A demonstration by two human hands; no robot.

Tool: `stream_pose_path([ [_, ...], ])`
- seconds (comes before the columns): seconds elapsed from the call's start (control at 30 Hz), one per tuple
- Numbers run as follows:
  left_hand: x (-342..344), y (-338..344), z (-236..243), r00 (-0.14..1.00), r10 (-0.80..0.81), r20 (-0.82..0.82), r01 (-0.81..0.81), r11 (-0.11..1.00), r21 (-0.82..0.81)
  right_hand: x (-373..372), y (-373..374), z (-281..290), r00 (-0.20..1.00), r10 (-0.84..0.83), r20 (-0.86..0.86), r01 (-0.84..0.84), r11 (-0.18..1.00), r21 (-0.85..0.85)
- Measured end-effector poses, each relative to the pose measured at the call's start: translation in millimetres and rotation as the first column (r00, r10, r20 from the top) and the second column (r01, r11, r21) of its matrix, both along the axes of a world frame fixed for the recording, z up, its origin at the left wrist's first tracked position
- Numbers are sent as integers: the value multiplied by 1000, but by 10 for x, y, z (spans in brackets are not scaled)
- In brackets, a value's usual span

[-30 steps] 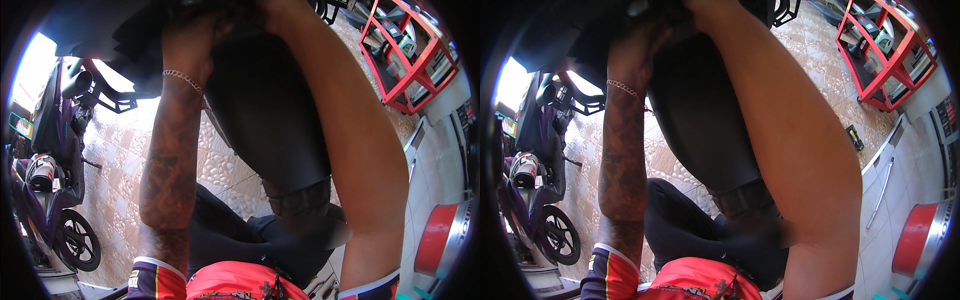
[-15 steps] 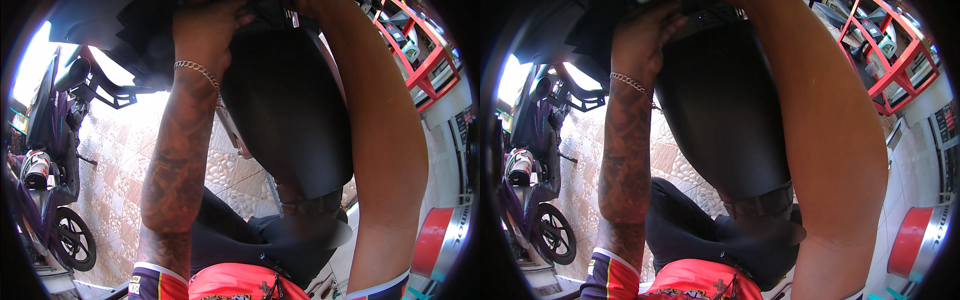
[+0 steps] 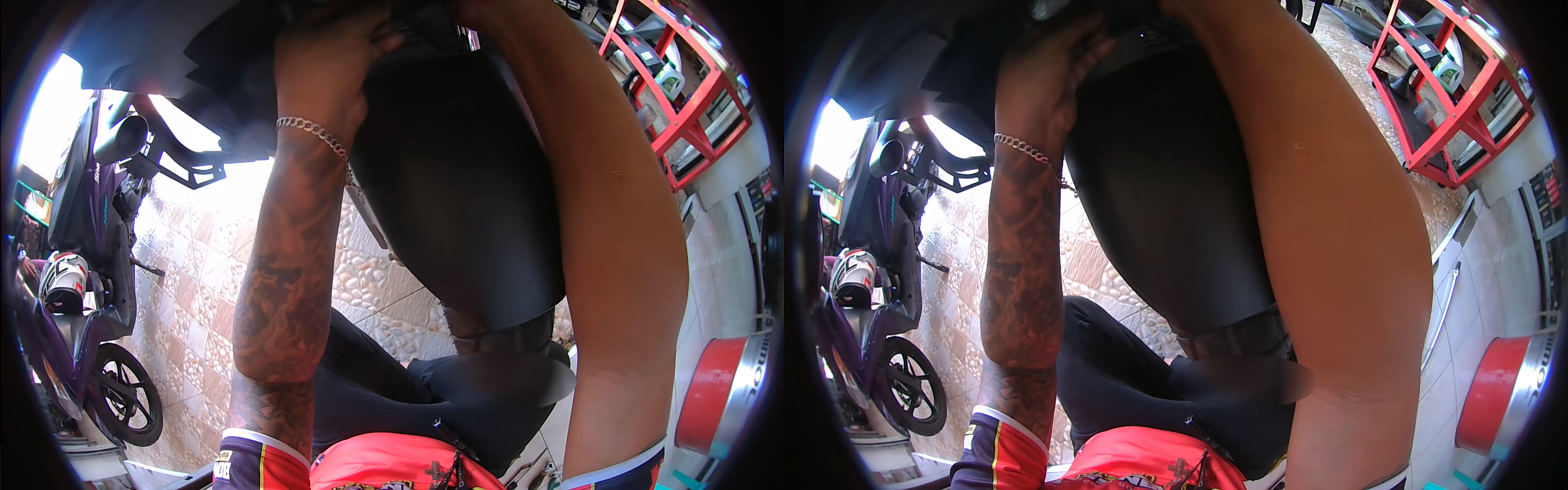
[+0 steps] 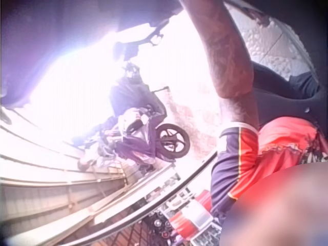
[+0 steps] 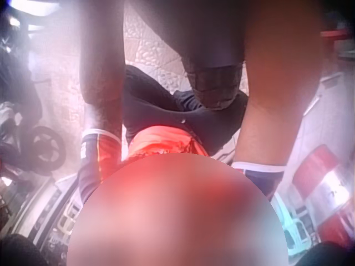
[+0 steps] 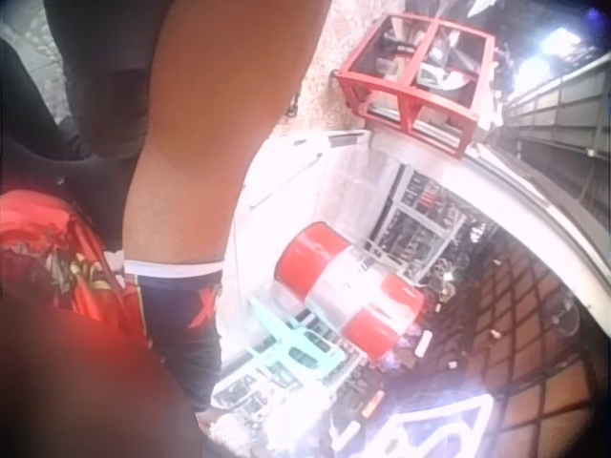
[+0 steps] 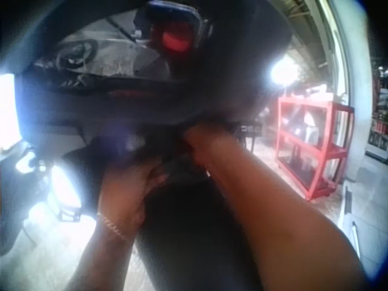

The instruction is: The person sits on the floor and uses a wrench to tighten bolts under the rear section of a scooter. They repeatedly reach under the bodywork, adjust the tool, and reposition their hands to access fasteners near the rear wheel and exhaust area.

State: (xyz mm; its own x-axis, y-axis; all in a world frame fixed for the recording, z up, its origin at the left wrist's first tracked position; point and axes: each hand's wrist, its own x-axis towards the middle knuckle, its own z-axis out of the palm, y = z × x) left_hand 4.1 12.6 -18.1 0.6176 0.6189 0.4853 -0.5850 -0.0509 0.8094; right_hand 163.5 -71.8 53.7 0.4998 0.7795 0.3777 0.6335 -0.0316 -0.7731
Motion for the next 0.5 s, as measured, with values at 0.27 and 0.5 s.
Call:
stream_pose_path([
  [0.27, -11, -144, 91, 992, 108, -58, -113, 988, -103, 23, -16, 38, 1000, 5, 8, -5, 1000, -7],
  [0.5, -8, -44, 21, 996, 84, -18, -84, 996, -19, 33, 7, 75, 1000, 7, 15, -7, 1000, -13],
])
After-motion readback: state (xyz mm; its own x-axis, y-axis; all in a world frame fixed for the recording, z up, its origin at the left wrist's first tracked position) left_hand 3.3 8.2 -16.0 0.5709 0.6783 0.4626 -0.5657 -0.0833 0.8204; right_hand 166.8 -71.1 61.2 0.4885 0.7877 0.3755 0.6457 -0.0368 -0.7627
